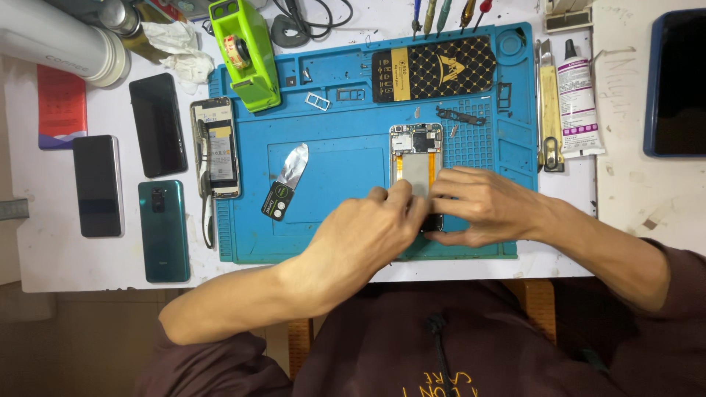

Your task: The person uses a screwdriver to remove screws from a disassembled smartphone placed on a blue work mat. They carefully unscrew multiple fasteners around the device's internal frame and set them aside on the mat.

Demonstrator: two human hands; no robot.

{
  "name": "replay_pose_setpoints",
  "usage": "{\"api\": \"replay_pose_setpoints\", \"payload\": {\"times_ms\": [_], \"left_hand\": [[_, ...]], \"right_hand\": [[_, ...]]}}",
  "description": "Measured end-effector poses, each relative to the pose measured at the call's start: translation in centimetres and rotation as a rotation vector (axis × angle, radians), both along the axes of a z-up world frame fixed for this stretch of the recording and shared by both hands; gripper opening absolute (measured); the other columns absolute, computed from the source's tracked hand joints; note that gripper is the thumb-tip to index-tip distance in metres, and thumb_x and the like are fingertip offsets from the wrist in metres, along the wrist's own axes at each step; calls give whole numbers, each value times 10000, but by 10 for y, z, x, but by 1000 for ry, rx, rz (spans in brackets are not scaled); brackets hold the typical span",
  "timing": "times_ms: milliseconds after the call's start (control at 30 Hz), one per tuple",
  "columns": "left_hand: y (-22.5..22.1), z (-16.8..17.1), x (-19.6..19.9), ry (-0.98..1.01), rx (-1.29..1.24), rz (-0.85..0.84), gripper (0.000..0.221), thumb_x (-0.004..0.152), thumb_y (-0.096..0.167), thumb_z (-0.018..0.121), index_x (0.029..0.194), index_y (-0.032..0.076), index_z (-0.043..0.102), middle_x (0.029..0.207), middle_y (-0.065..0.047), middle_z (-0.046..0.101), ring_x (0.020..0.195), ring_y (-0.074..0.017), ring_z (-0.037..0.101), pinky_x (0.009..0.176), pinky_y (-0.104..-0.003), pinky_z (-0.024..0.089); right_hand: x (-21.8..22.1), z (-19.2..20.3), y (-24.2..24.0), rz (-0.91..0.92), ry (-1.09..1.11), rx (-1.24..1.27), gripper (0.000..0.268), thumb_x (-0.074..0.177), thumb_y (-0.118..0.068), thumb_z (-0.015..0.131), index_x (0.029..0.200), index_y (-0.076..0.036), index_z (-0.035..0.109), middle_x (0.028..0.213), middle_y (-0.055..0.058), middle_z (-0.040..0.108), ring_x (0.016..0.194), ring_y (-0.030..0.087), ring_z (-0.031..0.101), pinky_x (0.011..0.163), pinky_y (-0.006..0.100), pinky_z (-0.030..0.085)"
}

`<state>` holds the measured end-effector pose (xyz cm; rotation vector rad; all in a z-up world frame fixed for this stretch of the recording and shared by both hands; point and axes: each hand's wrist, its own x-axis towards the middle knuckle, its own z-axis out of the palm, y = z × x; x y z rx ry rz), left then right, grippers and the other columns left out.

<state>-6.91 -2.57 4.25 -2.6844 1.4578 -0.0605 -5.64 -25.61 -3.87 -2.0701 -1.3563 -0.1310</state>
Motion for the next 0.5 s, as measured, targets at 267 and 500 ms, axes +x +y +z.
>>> {"api": "replay_pose_setpoints", "payload": {"times_ms": [267,500], "left_hand": [[23,19,31,216,-12,34,93,884,81,680,955,43,726,841,-105,645,659,-307,732,502,-442,583],[60,-21,75,867,-460,256,233,994,245,603,893,56,694,729,-151,677,728,-384,695,688,-484,557]], "right_hand": [[0,4,4,-97,136,-33,235,822,-298,811,927,-105,726,860,43,671,761,194,586,633,346,462],[2,-10,3,-198,173,16,164,836,-252,801,915,-117,751,797,20,689,732,180,623,653,316,511]]}}
